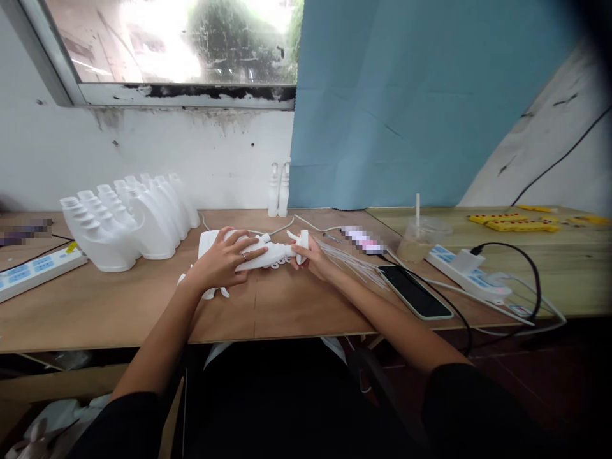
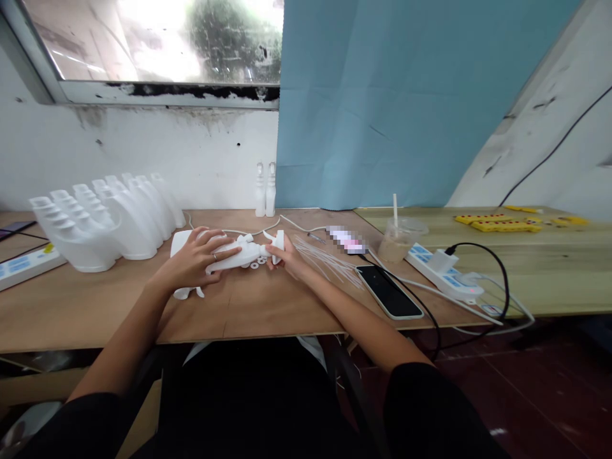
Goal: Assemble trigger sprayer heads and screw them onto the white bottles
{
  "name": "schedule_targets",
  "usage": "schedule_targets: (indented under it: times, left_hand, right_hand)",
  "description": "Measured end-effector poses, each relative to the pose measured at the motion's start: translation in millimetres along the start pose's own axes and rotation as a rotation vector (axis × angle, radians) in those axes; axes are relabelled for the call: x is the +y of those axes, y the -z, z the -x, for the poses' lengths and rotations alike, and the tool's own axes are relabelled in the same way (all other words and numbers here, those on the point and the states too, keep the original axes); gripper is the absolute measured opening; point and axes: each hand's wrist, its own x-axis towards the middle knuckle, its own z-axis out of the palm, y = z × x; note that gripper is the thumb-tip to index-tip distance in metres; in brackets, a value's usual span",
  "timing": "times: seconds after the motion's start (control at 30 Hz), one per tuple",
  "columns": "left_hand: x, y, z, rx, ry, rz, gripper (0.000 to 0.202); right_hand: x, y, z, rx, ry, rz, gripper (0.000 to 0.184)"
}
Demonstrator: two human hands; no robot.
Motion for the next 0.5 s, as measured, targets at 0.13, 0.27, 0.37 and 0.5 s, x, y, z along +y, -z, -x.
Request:
schedule_targets:
  times: [0.13, 0.27, 0.37, 0.5]
  left_hand:
    - [0.2, -0.4, -0.1, 0.004, -0.009, -0.005, 0.066]
    - [0.6, -0.2, -0.5, 0.005, -0.004, -0.002, 0.066]
    - [0.9, 0.0, -0.5, 0.000, -0.009, 0.008, 0.066]
    - [1.0, -0.2, -0.4, -0.002, -0.003, -0.006, 0.068]
  right_hand:
    - [1.9, 1.2, -0.2, 0.016, 0.034, 0.022, 0.043]
    - [3.9, 1.2, 0.1, -0.024, 0.012, -0.029, 0.046]
    - [4.5, 0.3, 0.7, 0.000, 0.007, -0.001, 0.044]
    - [4.3, -0.9, 1.4, -0.020, -0.009, -0.042, 0.050]
